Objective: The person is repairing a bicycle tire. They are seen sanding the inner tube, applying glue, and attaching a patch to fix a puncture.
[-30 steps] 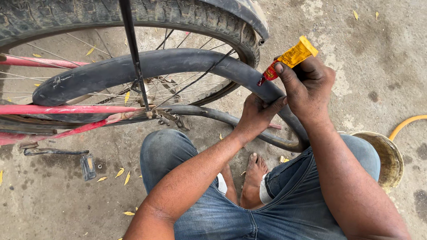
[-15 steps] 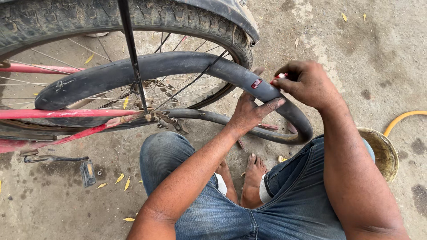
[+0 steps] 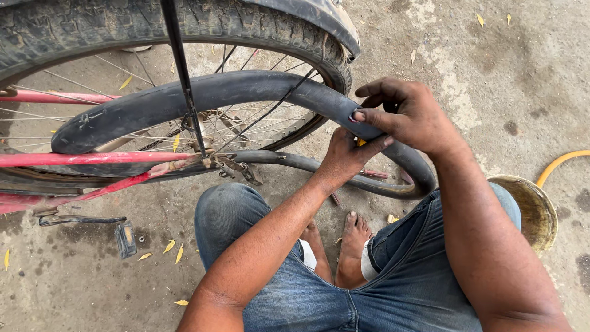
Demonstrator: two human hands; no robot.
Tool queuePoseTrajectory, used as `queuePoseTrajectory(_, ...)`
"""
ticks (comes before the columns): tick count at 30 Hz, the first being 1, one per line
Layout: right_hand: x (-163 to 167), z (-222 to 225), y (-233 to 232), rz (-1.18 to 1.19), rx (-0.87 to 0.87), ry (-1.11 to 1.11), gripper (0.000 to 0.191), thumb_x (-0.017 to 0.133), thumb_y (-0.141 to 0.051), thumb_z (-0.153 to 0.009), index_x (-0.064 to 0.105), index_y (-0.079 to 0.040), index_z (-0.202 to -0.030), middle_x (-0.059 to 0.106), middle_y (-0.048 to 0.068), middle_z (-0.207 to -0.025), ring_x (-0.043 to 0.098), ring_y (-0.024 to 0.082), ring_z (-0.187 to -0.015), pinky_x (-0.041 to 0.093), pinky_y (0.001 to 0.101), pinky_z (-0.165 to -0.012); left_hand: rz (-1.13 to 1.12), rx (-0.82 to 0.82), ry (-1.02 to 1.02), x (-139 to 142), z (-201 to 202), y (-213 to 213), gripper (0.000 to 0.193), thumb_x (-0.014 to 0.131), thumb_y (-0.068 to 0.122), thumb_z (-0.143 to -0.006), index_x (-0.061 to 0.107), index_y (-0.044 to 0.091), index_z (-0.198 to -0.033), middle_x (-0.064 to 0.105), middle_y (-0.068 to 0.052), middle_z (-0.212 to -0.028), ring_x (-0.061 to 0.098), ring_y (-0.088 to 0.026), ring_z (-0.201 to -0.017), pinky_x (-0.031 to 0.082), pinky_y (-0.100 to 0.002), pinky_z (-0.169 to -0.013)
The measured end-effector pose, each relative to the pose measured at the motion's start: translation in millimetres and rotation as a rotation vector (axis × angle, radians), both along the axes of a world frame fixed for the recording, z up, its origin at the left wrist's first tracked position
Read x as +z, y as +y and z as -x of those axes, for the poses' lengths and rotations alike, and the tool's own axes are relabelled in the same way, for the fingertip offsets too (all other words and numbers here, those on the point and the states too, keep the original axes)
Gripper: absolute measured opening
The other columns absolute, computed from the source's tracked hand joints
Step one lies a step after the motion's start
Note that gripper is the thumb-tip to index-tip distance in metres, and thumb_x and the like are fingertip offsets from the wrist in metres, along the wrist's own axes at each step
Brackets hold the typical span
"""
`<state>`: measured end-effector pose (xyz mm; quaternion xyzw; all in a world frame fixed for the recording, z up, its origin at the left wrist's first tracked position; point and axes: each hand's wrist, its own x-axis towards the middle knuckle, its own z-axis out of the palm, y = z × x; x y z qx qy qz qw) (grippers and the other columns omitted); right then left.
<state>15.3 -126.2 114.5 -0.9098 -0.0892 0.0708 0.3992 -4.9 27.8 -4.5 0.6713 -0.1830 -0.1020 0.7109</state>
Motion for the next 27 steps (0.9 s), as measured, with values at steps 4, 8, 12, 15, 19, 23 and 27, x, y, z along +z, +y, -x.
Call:
queuePoseTrajectory(4,5.3,1.1,7.0,-0.024,0.039,-0.009,0.070,0.085,-0.036,-0.078,0.060,-0.011,-0.139,0.076,0.012,-0.109,0.073,0.022,-0.101,0.060,0.0408,-0.090,-0.044,-0.027,0.002,-0.5,0.4,1.3,0.045,0.075,0.039,-0.093,0.069,0.002,-0.117,0.076,-0.010,-0.100,0.075,-0.018,-0.097,0.060,-0.034,-0.082)
queuePoseTrajectory(8,8.6,2.3,12.5,-0.021,0.015,0.023,0.072,0.084,-0.034,-0.080,0.056,-0.012,-0.142,0.076,0.011,-0.110,0.074,0.022,-0.101,0.062,0.0423,-0.090,-0.039,-0.040,0.018,-4.5,0.1,0.6,0.044,0.076,0.039,-0.092,0.068,0.002,-0.114,0.075,-0.011,-0.101,0.075,-0.019,-0.099,0.061,-0.036,-0.084)
queuePoseTrajectory(12,10.2,2.5,15.8,0.154,0.065,-0.160,0.075,0.090,-0.032,-0.072,0.059,-0.011,-0.138,0.076,0.013,-0.104,0.074,0.026,-0.098,0.058,0.0437,-0.094,0.027,-0.009,-0.048,-9.4,-1.6,-0.8,0.045,0.076,0.037,-0.093,0.063,0.002,-0.118,0.071,-0.010,-0.107,0.072,-0.019,-0.104,0.061,-0.036,-0.087)
queuePoseTrajectory(15,10.6,1.7,15.9,0.127,0.110,-0.182,0.075,0.088,-0.033,-0.080,0.054,-0.008,-0.142,0.075,0.013,-0.105,0.073,0.026,-0.100,0.058,0.0431,-0.091,-0.020,-0.009,-0.028,-10.1,-1.8,-0.2,0.041,0.075,0.036,-0.093,0.065,0.002,-0.114,0.074,-0.010,-0.103,0.075,-0.019,-0.101,0.061,-0.035,-0.086)
queuePoseTrajectory(19,11.2,-0.8,12.8,0.324,0.177,-0.383,0.074,0.090,-0.034,-0.075,0.059,-0.007,-0.137,0.076,0.012,-0.099,0.072,0.030,-0.100,0.057,0.0458,-0.091,-0.048,-0.001,-0.050,-5.0,0.4,1.5,0.043,0.077,0.033,-0.090,0.066,0.000,-0.116,0.074,-0.011,-0.095,0.074,-0.021,-0.093,0.060,-0.036,-0.083)
queuePoseTrajectory(23,11.9,-5.3,6.5,0.110,0.222,-0.166,0.063,0.086,-0.038,-0.080,0.066,-0.010,-0.132,0.077,0.009,-0.101,0.075,0.025,-0.095,0.060,0.0407,-0.088,-0.052,-0.044,-0.031,2.5,4.7,3.7,0.043,0.078,0.035,-0.091,0.068,0.001,-0.115,0.076,-0.010,-0.105,0.075,-0.020,-0.103,0.059,-0.036,-0.089)
queuePoseTrajectory(27,12.0,-9.2,1.0,0.124,0.253,-0.186,0.052,0.090,-0.039,-0.071,0.076,-0.007,-0.109,0.077,0.010,-0.096,0.074,0.024,-0.090,0.061,0.0418,-0.083,0.002,-0.116,0.014,6.3,3.3,5.8,0.047,0.079,0.039,-0.090,0.068,0.002,-0.117,0.075,-0.010,-0.109,0.073,-0.019,-0.106,0.060,-0.036,-0.092)
